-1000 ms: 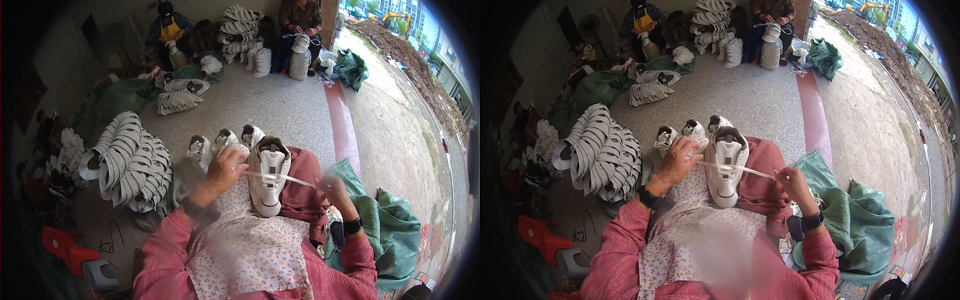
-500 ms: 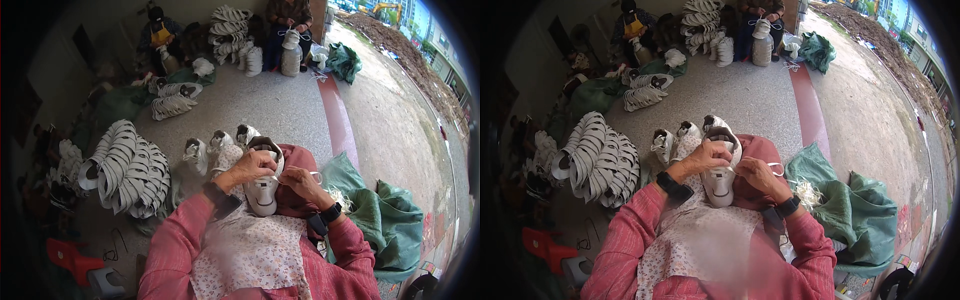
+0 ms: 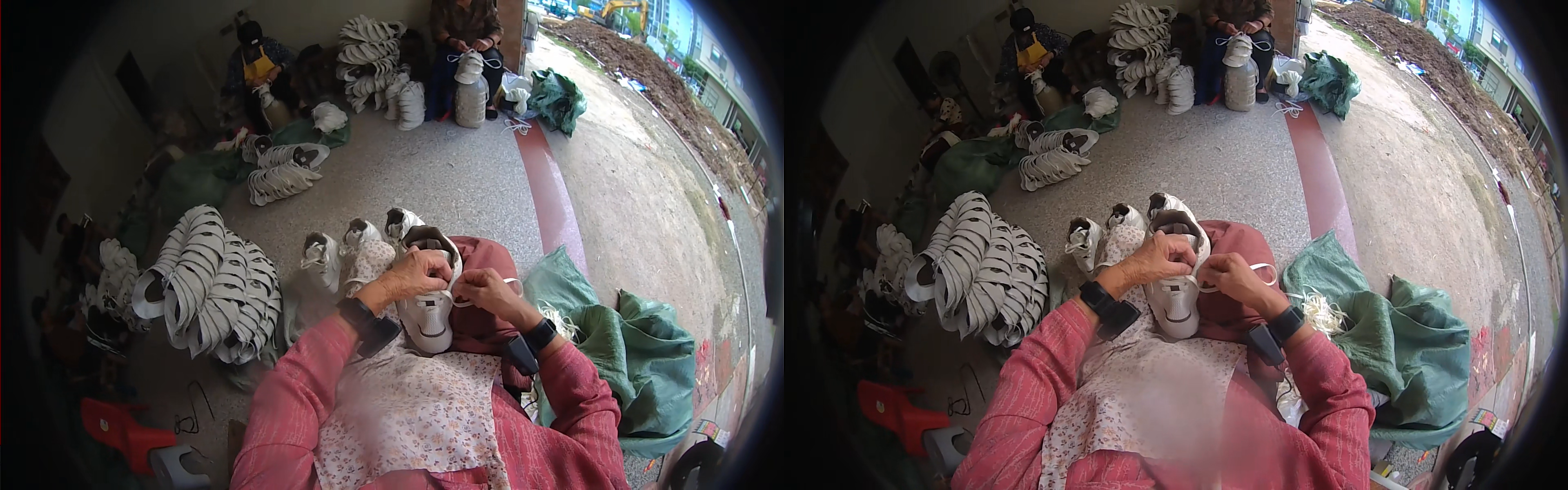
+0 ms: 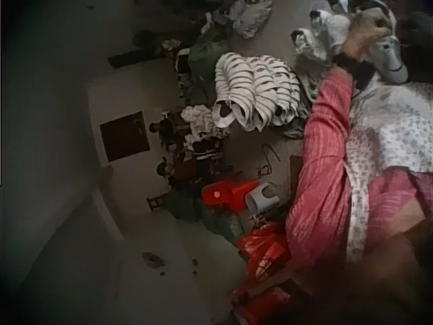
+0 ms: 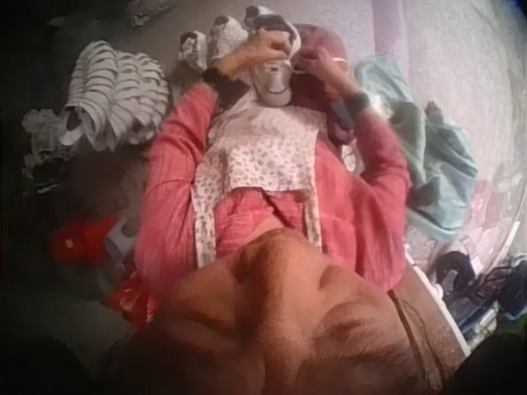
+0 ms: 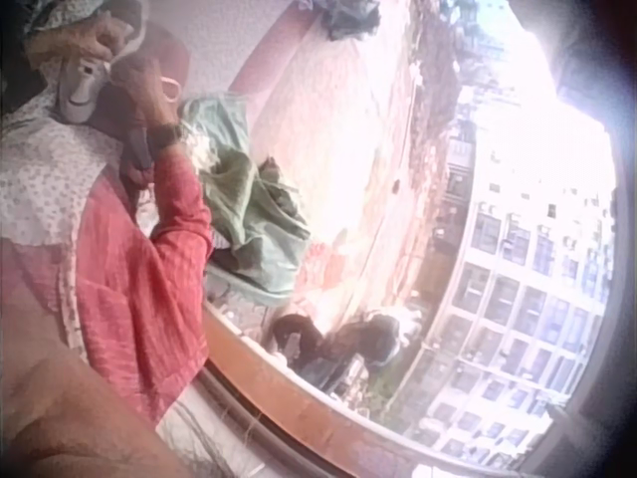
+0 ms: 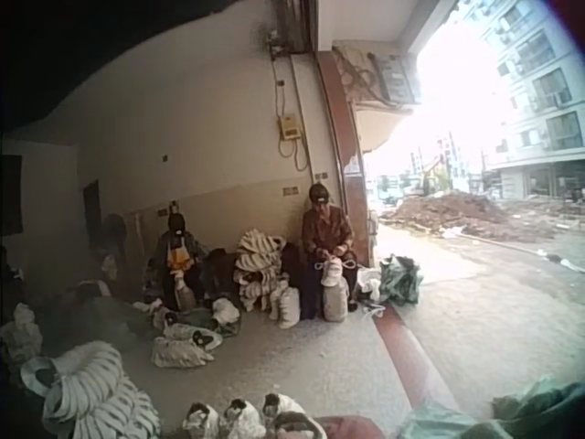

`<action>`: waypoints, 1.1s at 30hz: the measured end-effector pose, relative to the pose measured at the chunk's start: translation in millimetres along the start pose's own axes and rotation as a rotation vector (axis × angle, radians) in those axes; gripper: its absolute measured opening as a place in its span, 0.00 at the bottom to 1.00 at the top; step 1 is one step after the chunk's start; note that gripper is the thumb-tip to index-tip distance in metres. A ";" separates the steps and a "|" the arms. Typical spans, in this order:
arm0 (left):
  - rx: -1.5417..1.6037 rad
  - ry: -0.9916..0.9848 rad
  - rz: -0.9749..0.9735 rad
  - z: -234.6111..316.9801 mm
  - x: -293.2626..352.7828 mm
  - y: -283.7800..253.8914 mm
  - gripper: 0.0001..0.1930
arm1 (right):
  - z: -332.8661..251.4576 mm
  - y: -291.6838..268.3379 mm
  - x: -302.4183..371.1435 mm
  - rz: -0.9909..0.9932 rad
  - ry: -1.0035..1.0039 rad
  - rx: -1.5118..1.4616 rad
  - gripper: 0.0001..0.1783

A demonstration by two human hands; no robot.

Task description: The person sits on the floor and laces a white sneaker by hand. They thread the laces through the eyelets, pull them tight, and tie a knot. The person works on a single shoe while surrounded by stacks of similar footwear.

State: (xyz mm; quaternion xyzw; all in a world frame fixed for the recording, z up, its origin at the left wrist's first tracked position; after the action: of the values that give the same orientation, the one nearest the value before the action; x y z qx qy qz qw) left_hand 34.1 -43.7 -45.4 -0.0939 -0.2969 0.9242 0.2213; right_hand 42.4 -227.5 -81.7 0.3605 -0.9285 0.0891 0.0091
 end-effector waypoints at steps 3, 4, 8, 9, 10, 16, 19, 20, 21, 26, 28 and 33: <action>-0.050 0.007 0.001 -2.4 -0.7 1.4 0.05 | -5.8 1.0 -3.4 0.010 -0.067 0.205 0.10; -0.058 0.014 0.005 -3.0 -1.1 1.9 0.05 | -13.2 -2.5 -2.8 0.066 -0.158 0.375 0.12; -0.214 0.124 0.064 1.1 0.7 3.7 0.04 | -37.8 -21.1 -2.1 0.137 -0.310 0.677 0.20; -0.215 0.123 0.070 2.5 1.3 3.6 0.03 | -44.3 -22.0 -3.7 0.093 -0.435 0.612 0.22; -0.216 0.120 0.075 4.3 2.3 3.6 0.03 | -45.3 -23.9 -8.2 0.076 -0.434 0.638 0.21; -0.245 0.168 0.170 7.5 5.3 3.2 0.02 | -36.0 -26.4 -31.6 -0.073 -0.467 0.530 0.18; -0.278 0.221 0.353 -8.5 5.8 -22.6 0.03 | -35.4 -30.4 -31.8 -0.092 -0.465 0.546 0.14; -0.310 0.258 0.432 -15.4 8.5 -42.7 0.03 | -36.7 -32.0 -29.5 -0.077 -0.480 0.587 0.14; -0.406 0.247 0.544 -25.4 11.4 -83.0 0.05 | -39.3 -32.9 -26.3 -0.059 -0.530 0.617 0.13; -1.057 -0.315 1.182 -37.1 141.4 -336.0 0.05 | -43.5 -29.6 -25.5 0.014 -0.584 0.741 0.12; -0.890 -0.375 1.231 -39.2 191.3 -369.8 0.05 | -44.1 -27.3 -28.4 0.018 -0.594 0.730 0.13; -0.442 -0.330 0.857 -56.4 166.6 -241.1 0.18 | -44.0 -30.8 -24.0 -0.028 -0.409 0.654 0.13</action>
State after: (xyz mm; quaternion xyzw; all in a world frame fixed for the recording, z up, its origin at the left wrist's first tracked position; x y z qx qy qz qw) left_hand -10.9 237.4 44.4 -0.1046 -0.4511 0.8495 -0.2527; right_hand 78.7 -226.3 -35.5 0.3671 -0.8287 0.3068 -0.2904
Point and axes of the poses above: each hand's wrist, its own x-axis away from the middle knuckle, its own y-axis out of the palm, z = x × y, the point moved 4 cm from there along -x, towards the middle knuckle, and after that the axes turned 2 degrees about -y, right-handed, at the moved point
